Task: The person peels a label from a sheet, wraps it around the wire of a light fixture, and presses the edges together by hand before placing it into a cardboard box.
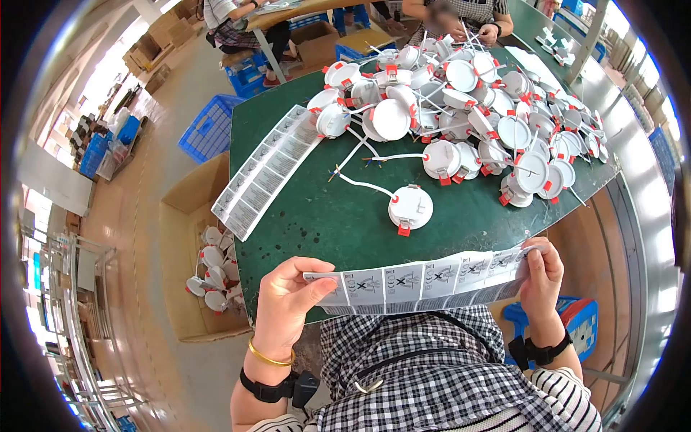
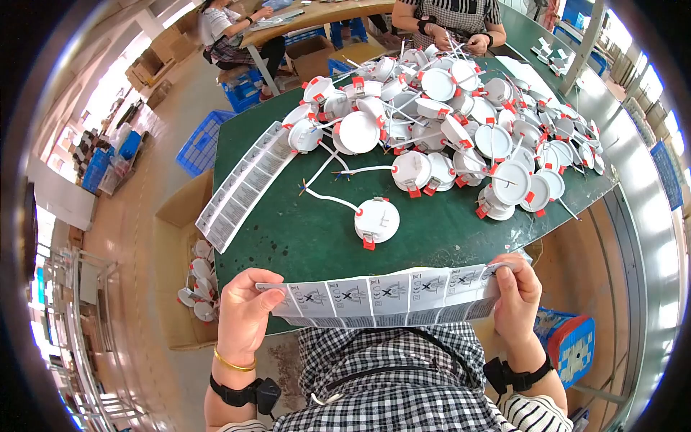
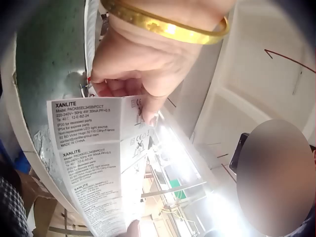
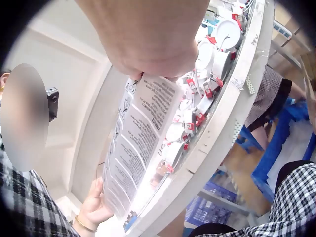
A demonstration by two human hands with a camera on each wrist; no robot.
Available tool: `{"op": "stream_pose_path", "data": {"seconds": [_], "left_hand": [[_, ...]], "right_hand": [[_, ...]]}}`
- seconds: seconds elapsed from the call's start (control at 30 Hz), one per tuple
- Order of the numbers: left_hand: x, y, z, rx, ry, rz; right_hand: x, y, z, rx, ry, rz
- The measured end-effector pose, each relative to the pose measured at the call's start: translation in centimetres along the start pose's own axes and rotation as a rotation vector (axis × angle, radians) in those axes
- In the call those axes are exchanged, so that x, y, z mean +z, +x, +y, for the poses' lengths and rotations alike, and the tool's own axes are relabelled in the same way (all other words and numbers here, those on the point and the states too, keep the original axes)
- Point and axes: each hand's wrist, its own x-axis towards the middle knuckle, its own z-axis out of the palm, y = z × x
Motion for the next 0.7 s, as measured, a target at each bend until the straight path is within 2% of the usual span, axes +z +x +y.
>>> {"op": "stream_pose_path", "data": {"seconds": [0.17,0.27,0.33,0.47,0.53,0.57,0.63,0.7], "left_hand": [[0.1,0.0,-0.5,0.019,-0.031,0.006],[0.3,0.0,-0.6,0.089,-0.012,0.071],[0.4,0.0,-0.6,0.132,0.082,0.130],[-0.1,-0.3,-1.0,0.178,0.152,0.132],[-0.7,-0.2,-1.1,0.219,0.365,0.264],[-1.3,-0.1,-1.0,0.225,0.352,0.245],[-3.8,-0.1,-0.6,0.275,0.336,0.492],[-7.6,-0.1,-0.1,0.327,0.322,0.521]], "right_hand": [[0.0,-0.1,-0.3,-0.032,-0.021,0.005],[0.0,-0.3,-0.3,-0.015,-0.018,0.011],[0.0,-0.2,-0.2,-0.047,-0.006,-0.010],[0.3,-0.3,-0.1,-0.074,-0.020,0.008],[0.7,-0.4,-0.7,0.020,-0.123,-0.057],[1.2,-0.1,-1.0,0.053,-0.223,-0.100],[3.6,1.9,-3.2,0.210,-0.363,-0.314],[5.7,3.6,-1.3,0.132,-0.326,-0.273]]}}
